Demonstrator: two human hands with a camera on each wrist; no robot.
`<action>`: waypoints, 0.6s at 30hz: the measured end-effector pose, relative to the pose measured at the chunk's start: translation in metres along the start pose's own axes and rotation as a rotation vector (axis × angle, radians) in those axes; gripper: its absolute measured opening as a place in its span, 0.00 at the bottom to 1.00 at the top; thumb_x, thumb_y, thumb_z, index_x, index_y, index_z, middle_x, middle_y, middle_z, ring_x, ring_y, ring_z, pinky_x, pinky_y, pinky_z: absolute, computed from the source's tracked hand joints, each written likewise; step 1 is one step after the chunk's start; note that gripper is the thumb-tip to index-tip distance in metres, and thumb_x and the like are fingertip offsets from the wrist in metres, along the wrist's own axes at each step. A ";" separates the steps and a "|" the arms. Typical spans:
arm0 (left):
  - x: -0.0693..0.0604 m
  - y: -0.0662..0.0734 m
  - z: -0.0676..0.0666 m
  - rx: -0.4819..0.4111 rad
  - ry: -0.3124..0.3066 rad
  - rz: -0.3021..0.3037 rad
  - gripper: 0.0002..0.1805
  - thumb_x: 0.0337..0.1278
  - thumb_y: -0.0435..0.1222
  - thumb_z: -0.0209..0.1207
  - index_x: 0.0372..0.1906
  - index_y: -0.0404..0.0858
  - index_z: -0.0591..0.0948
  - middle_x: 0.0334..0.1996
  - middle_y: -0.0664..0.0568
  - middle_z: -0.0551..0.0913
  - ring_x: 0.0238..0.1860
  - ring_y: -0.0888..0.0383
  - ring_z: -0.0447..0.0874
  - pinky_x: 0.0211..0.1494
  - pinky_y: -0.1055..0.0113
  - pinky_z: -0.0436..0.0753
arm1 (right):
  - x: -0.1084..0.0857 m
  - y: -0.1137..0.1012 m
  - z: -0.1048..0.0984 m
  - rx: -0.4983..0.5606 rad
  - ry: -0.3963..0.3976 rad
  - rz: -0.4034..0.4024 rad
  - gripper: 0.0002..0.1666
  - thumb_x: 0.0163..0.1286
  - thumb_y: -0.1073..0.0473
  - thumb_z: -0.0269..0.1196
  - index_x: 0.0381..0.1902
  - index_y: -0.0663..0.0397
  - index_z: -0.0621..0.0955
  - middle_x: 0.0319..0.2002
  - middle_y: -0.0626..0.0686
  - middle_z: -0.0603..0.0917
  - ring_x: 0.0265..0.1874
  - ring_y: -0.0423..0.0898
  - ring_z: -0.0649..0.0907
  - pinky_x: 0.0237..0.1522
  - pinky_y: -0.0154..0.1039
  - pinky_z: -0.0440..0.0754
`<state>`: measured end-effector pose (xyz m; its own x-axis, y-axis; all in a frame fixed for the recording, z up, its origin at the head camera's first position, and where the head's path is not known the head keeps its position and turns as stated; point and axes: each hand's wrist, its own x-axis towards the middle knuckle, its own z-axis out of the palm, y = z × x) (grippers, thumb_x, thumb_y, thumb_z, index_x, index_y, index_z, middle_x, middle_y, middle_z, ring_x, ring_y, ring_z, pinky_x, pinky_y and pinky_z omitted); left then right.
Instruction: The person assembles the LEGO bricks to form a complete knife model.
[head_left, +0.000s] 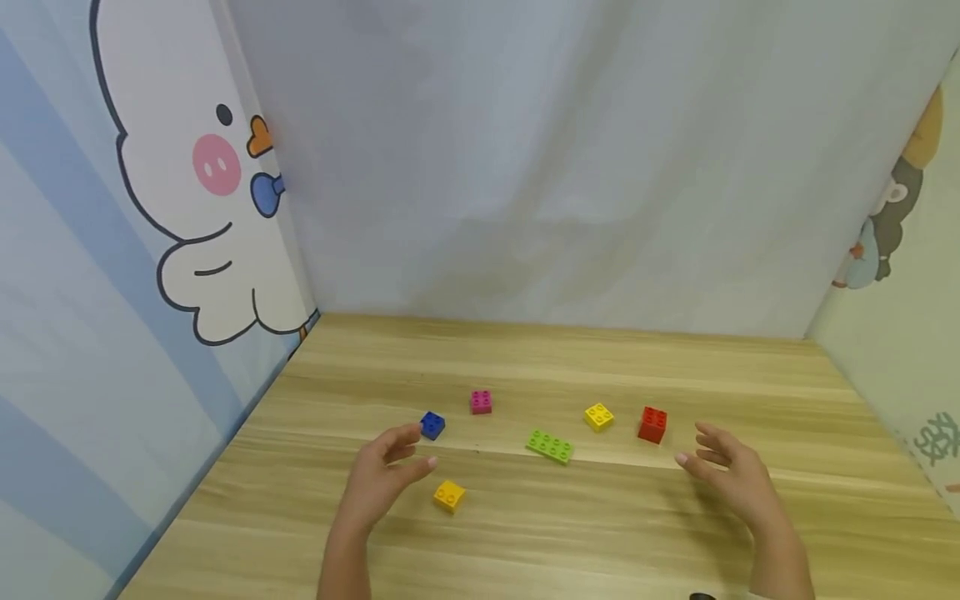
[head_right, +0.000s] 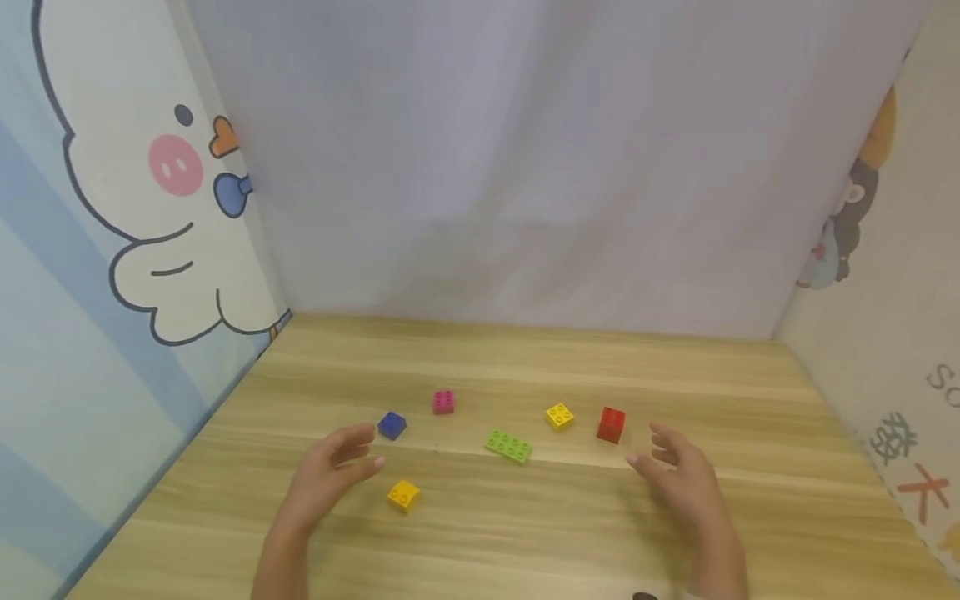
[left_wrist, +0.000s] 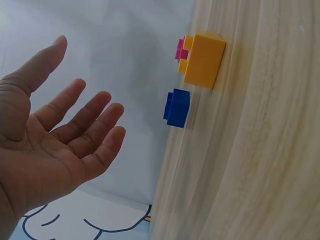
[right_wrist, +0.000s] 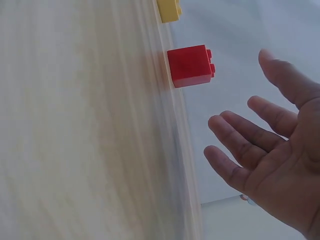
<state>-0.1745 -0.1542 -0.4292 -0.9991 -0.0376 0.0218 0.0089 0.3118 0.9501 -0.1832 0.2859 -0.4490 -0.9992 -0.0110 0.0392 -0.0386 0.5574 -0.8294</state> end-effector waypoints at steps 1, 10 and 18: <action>0.001 0.000 0.000 -0.003 0.003 0.002 0.27 0.46 0.36 0.69 0.55 0.35 0.76 0.53 0.43 0.76 0.54 0.43 0.73 0.51 0.54 0.76 | 0.001 -0.001 0.001 0.007 0.001 -0.004 0.43 0.65 0.49 0.61 0.68 0.67 0.58 0.60 0.72 0.65 0.56 0.67 0.70 0.51 0.60 0.70; 0.006 -0.003 0.008 -0.056 -0.010 -0.011 0.27 0.46 0.37 0.69 0.55 0.34 0.76 0.53 0.41 0.76 0.54 0.42 0.73 0.51 0.54 0.76 | 0.006 -0.006 0.013 0.043 -0.002 0.014 0.45 0.65 0.46 0.61 0.68 0.66 0.57 0.61 0.71 0.65 0.57 0.66 0.69 0.52 0.60 0.69; 0.016 -0.004 0.024 -0.067 -0.049 0.059 0.28 0.45 0.36 0.69 0.55 0.33 0.76 0.52 0.42 0.77 0.53 0.41 0.73 0.52 0.53 0.75 | 0.012 -0.014 0.016 0.086 0.044 0.047 0.46 0.64 0.45 0.62 0.68 0.66 0.57 0.63 0.70 0.63 0.59 0.64 0.67 0.53 0.56 0.70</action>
<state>-0.1912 -0.1334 -0.4396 -0.9976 0.0260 0.0643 0.0688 0.2478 0.9664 -0.1948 0.2648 -0.4455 -0.9985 0.0509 0.0224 0.0050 0.4834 -0.8754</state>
